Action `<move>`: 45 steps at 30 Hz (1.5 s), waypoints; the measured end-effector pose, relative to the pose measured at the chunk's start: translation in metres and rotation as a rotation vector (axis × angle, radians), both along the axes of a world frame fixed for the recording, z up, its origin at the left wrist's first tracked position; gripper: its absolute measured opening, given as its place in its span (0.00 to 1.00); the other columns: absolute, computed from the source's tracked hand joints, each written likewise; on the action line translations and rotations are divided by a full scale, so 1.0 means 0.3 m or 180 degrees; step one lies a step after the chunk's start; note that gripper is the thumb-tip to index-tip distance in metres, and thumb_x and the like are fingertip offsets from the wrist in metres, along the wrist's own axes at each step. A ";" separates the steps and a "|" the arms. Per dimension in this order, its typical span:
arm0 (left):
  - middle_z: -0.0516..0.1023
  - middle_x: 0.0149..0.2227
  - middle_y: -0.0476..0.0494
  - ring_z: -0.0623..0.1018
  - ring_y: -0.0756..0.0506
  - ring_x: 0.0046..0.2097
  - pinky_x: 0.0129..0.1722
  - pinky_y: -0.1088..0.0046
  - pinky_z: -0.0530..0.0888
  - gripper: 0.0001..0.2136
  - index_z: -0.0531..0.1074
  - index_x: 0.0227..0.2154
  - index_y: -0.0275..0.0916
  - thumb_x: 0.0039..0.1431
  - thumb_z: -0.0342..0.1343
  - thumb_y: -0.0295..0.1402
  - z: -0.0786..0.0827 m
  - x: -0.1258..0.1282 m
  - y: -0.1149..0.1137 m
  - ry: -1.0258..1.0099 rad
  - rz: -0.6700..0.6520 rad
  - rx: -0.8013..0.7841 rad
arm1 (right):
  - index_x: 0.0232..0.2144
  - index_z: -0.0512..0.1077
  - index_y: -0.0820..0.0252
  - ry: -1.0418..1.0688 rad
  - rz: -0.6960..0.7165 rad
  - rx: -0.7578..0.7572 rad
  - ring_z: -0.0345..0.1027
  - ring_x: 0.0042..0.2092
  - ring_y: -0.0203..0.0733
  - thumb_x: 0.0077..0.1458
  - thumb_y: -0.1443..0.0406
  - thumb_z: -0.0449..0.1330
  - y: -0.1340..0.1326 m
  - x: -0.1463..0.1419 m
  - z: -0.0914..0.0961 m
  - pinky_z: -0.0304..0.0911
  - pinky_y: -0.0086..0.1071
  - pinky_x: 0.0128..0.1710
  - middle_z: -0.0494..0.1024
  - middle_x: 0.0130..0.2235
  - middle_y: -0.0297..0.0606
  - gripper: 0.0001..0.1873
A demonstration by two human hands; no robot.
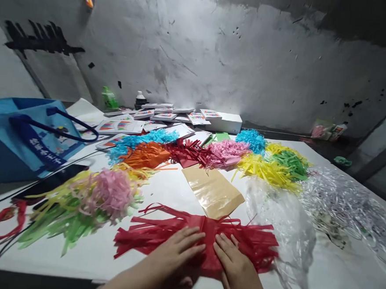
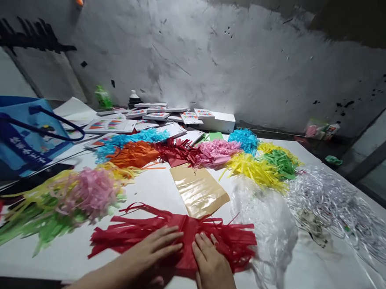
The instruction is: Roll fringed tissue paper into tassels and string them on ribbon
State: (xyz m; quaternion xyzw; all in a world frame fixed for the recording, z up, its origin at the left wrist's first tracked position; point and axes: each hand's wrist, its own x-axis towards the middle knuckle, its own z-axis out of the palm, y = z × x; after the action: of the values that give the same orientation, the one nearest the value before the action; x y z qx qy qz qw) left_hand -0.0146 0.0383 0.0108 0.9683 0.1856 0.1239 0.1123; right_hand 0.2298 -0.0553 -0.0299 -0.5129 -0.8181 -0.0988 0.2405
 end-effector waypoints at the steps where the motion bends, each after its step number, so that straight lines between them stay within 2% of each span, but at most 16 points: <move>1: 0.70 0.61 0.38 0.69 0.34 0.61 0.59 0.52 0.70 0.29 0.66 0.58 0.42 0.50 0.62 0.30 -0.031 0.031 -0.015 0.0053 -0.0086 0.0132 | 0.55 0.71 0.62 -0.0001 0.0049 -0.0007 0.69 0.58 0.48 0.52 0.71 0.57 -0.020 0.010 0.022 0.69 0.42 0.55 0.74 0.57 0.41 0.26; 5: 0.77 0.56 0.40 0.77 0.37 0.54 0.53 0.60 0.76 0.26 0.70 0.54 0.41 0.50 0.58 0.26 -0.120 0.065 -0.004 -0.0223 0.0032 0.0795 | 0.52 0.72 0.60 0.0252 0.0073 0.0106 0.72 0.55 0.42 0.61 0.61 0.58 -0.125 0.165 0.116 0.68 0.34 0.55 0.79 0.52 0.40 0.18; 7: 0.79 0.53 0.42 0.79 0.39 0.51 0.50 0.65 0.77 0.23 0.72 0.53 0.41 0.52 0.59 0.29 -0.144 0.055 0.018 -0.0457 0.0010 0.1137 | 0.49 0.73 0.58 0.0551 -0.1067 0.0064 0.73 0.52 0.38 0.65 0.62 0.53 -0.162 0.319 0.157 0.67 0.29 0.54 0.80 0.49 0.39 0.15; 9: 0.81 0.51 0.43 0.80 0.40 0.49 0.46 0.68 0.78 0.20 0.73 0.52 0.41 0.54 0.61 0.34 -0.158 0.051 0.027 -0.0634 0.0040 0.1415 | 0.45 0.75 0.57 0.0541 -0.2915 -0.0233 0.74 0.50 0.39 0.66 0.61 0.51 -0.166 0.499 0.184 0.66 0.29 0.52 0.80 0.48 0.39 0.14; 12: 0.81 0.50 0.43 0.81 0.40 0.47 0.43 0.70 0.79 0.20 0.74 0.51 0.42 0.55 0.61 0.39 -0.167 0.058 0.013 -0.0731 0.0234 0.1577 | 0.49 0.73 0.68 0.0425 -0.3865 -0.0467 0.74 0.46 0.47 0.64 0.65 0.53 -0.115 0.745 0.184 0.68 0.37 0.45 0.76 0.49 0.53 0.16; 16: 0.78 0.53 0.40 0.80 0.39 0.49 0.44 0.70 0.79 0.21 0.72 0.53 0.44 0.57 0.60 0.41 -0.163 0.053 -0.023 -0.0776 0.0509 0.1367 | 0.32 0.75 0.65 0.0263 -0.4120 -0.0992 0.72 0.35 0.37 0.59 0.70 0.58 -0.046 0.920 0.140 0.66 0.33 0.37 0.78 0.39 0.42 0.06; 20: 0.74 0.57 0.37 0.73 0.38 0.57 0.53 0.64 0.76 0.20 0.70 0.55 0.44 0.59 0.59 0.34 -0.138 0.002 -0.055 -0.0761 0.0749 0.0799 | 0.26 0.75 0.62 0.0173 -0.3968 -0.1201 0.73 0.36 0.43 0.58 0.69 0.58 -0.073 0.975 0.135 0.65 0.33 0.36 0.79 0.34 0.42 0.10; 23: 0.73 0.58 0.37 0.72 0.37 0.58 0.54 0.62 0.74 0.19 0.71 0.54 0.44 0.59 0.58 0.30 -0.107 -0.034 -0.074 -0.0753 0.0783 0.0349 | 0.36 0.76 0.65 0.0115 -0.4070 -0.0969 0.73 0.39 0.54 0.57 0.59 0.59 -0.105 0.911 0.156 0.66 0.40 0.34 0.77 0.42 0.54 0.13; 25: 0.74 0.56 0.35 0.73 0.38 0.56 0.54 0.61 0.74 0.18 0.72 0.52 0.42 0.58 0.58 0.29 -0.088 -0.040 -0.081 -0.0738 0.0792 0.0076 | 0.49 0.71 0.60 0.0085 -0.3843 -0.0457 0.71 0.45 0.55 0.59 0.56 0.55 -0.116 0.758 0.162 0.67 0.43 0.38 0.73 0.51 0.52 0.20; 27: 0.76 0.53 0.36 0.74 0.38 0.55 0.54 0.60 0.73 0.15 0.72 0.49 0.41 0.59 0.58 0.28 -0.074 -0.034 -0.085 -0.0764 0.0801 -0.0104 | 0.43 0.72 0.55 0.0233 -0.2337 0.0670 0.73 0.39 0.50 0.59 0.58 0.56 -0.118 0.519 0.151 0.67 0.41 0.39 0.78 0.41 0.44 0.12; 29: 0.78 0.50 0.37 0.74 0.39 0.53 0.54 0.59 0.73 0.13 0.72 0.47 0.40 0.60 0.57 0.27 -0.065 -0.023 -0.087 -0.0799 0.0773 -0.0222 | 0.49 0.70 0.55 0.0199 -0.0518 0.0533 0.74 0.43 0.46 0.62 0.67 0.53 -0.106 0.250 0.121 0.66 0.38 0.45 0.79 0.41 0.41 0.14; 31: 0.78 0.48 0.38 0.74 0.39 0.52 0.53 0.58 0.72 0.11 0.71 0.47 0.40 0.61 0.57 0.27 -0.057 -0.017 -0.088 -0.0836 0.0741 -0.0318 | 0.53 0.70 0.58 -0.0091 0.0336 0.0435 0.73 0.46 0.45 0.62 0.68 0.56 -0.080 0.023 0.080 0.62 0.39 0.50 0.81 0.44 0.40 0.17; 33: 0.78 0.48 0.38 0.74 0.40 0.52 0.53 0.58 0.72 0.12 0.71 0.48 0.40 0.61 0.57 0.27 -0.045 -0.020 -0.091 -0.0803 0.0702 -0.0435 | 0.47 0.73 0.61 0.0115 0.0326 0.0653 0.73 0.44 0.45 0.65 0.71 0.48 -0.050 -0.113 0.040 0.58 0.41 0.53 0.82 0.40 0.40 0.16; 35: 0.77 0.50 0.37 0.73 0.39 0.53 0.54 0.59 0.71 0.14 0.70 0.50 0.40 0.61 0.58 0.28 -0.031 -0.031 -0.094 -0.0705 0.0655 -0.0552 | 0.42 0.74 0.64 0.0463 0.0311 0.0642 0.72 0.39 0.44 0.65 0.73 0.45 -0.027 -0.158 0.015 0.59 0.42 0.51 0.81 0.35 0.41 0.17; 40: 0.76 0.51 0.38 0.73 0.39 0.53 0.54 0.59 0.69 0.14 0.70 0.49 0.39 0.60 0.59 0.29 -0.019 -0.050 -0.102 -0.0614 0.0545 -0.0701 | 0.37 0.71 0.58 0.1319 0.0331 -0.0499 0.68 0.36 0.38 0.61 0.73 0.56 -0.023 -0.098 0.017 0.63 0.33 0.40 0.75 0.33 0.35 0.06; 45: 0.78 0.48 0.40 0.73 0.40 0.51 0.52 0.59 0.69 0.10 0.72 0.48 0.41 0.64 0.54 0.31 0.008 -0.046 -0.105 -0.0577 0.0602 -0.0807 | 0.28 0.67 0.55 0.1667 -0.0047 -0.1609 0.68 0.33 0.37 0.61 0.66 0.59 -0.020 -0.084 0.052 0.63 0.30 0.34 0.73 0.30 0.30 0.08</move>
State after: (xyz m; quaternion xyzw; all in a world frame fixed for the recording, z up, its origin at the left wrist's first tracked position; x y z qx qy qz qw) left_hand -0.0283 0.0069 0.0132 0.9095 0.2791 0.1963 0.2376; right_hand 0.2044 -0.0614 -0.0144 -0.5700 -0.7236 0.2395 0.3067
